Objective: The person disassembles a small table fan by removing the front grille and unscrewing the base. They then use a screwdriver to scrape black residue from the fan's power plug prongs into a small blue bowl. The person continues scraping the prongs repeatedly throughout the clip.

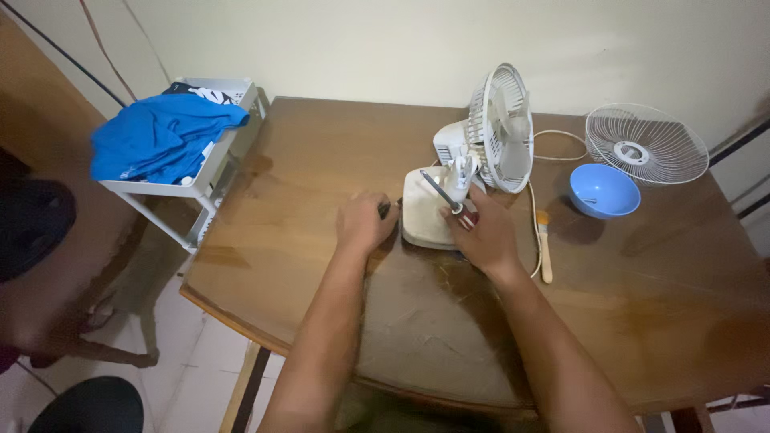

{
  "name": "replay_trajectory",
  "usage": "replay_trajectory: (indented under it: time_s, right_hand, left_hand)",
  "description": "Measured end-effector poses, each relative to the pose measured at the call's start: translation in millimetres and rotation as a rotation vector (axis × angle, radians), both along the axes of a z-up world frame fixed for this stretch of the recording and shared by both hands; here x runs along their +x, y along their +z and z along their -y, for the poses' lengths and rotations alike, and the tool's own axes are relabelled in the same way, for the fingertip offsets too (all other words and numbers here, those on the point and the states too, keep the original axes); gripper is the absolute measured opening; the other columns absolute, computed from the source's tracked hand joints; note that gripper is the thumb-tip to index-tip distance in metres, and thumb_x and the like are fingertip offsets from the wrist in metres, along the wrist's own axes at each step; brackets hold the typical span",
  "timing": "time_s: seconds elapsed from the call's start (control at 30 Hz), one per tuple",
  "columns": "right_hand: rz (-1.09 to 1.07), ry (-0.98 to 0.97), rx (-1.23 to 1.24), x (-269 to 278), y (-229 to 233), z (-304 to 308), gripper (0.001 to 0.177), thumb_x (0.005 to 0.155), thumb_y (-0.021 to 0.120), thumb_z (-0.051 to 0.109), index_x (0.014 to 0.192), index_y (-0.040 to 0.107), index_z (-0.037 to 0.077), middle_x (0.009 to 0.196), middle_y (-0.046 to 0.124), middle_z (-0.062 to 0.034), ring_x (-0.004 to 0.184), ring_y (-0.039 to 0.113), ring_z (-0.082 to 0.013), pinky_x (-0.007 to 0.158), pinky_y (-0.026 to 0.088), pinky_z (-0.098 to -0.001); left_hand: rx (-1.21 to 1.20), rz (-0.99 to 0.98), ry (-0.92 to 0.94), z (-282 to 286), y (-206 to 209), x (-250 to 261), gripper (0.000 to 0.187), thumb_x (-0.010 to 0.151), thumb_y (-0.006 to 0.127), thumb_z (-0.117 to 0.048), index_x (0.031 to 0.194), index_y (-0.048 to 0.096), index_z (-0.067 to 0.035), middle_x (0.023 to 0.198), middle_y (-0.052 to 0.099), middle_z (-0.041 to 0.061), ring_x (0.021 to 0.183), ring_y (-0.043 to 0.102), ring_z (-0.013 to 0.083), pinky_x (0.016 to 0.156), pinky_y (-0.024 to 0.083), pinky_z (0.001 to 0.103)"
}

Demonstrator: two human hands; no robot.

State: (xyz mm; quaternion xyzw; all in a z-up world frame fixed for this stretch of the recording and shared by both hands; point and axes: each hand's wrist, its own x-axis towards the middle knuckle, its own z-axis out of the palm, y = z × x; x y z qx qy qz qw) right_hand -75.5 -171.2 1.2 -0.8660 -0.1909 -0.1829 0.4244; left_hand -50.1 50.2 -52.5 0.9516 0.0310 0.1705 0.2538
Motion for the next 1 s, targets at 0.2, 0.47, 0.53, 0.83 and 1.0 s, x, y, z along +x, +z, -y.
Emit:
replay_trajectory:
  time_s: [0.2, 0.47, 0.53, 0.83, 1.0]
  right_hand:
    - [-0.061, -0.026, 0.024, 4.3, -5.3, -0.1, 0.036, 0.093, 0.076, 0.024, 0.124, 0.067, 0.008, 0.089, 0.075, -0.0101, 0.077, 0.073, -0.0184, 0.066, 0.055, -0.0317]
    - [-0.016, 0.119, 0.260, 15.3, -18.1, -1.5, 0.039, 0.094, 0.074, 0.010, 0.131, 0.064, 0.002, 0.102, 0.072, -0.0074, 0.093, 0.066, -0.0112, 0.079, 0.055, -0.0283]
    - [-0.023, 0.140, 0.294, 16.1, -17.3, -1.0, 0.041, 0.094, 0.074, 0.009, 0.133, 0.062, 0.002, 0.107, 0.070, -0.0043, 0.098, 0.066, -0.0085, 0.082, 0.056, -0.0260]
    - [-0.010, 0.153, 0.296, 15.2, -11.8, 1.8, 0.040, 0.094, 0.074, 0.008, 0.132, 0.064, 0.000, 0.101, 0.070, -0.0042, 0.091, 0.062, -0.0079, 0.077, 0.054, -0.0248]
    - [0.089, 0.119, 0.171, 12.0, -3.2, 4.2, 0.039, 0.094, 0.077, 0.011, 0.129, 0.064, 0.000, 0.105, 0.073, -0.0072, 0.096, 0.069, -0.0104, 0.082, 0.056, -0.0290]
  left_hand:
    - [-0.019, -0.198, 0.045, -0.3, 2.4, 4.7, 0.019, 0.087, 0.071, -0.037, 0.093, 0.076, -0.019, 0.094, 0.074, 0.007, 0.088, 0.071, 0.0279, 0.079, 0.053, 0.044]
    - [-0.151, -0.088, -0.145, -12.5, 17.1, -13.9, 0.019, 0.081, 0.075, -0.027, 0.098, 0.079, -0.020, 0.097, 0.077, 0.008, 0.090, 0.071, 0.0284, 0.078, 0.055, 0.041]
    - [-0.136, -0.212, -0.159, -10.5, 24.6, -18.2, 0.020, 0.081, 0.075, -0.029, 0.098, 0.077, -0.019, 0.096, 0.077, 0.008, 0.089, 0.073, 0.0267, 0.078, 0.056, 0.041]
    - [0.056, -0.279, -0.377, 3.4, 34.5, -50.1, 0.027, 0.079, 0.075, -0.034, 0.091, 0.073, -0.010, 0.090, 0.073, 0.013, 0.086, 0.070, 0.0335, 0.074, 0.054, 0.046]
    - [0.082, -0.333, -0.446, 14.9, 43.3, -80.9, 0.026, 0.078, 0.074, -0.034, 0.089, 0.069, -0.010, 0.086, 0.071, 0.014, 0.083, 0.069, 0.0340, 0.073, 0.053, 0.047]
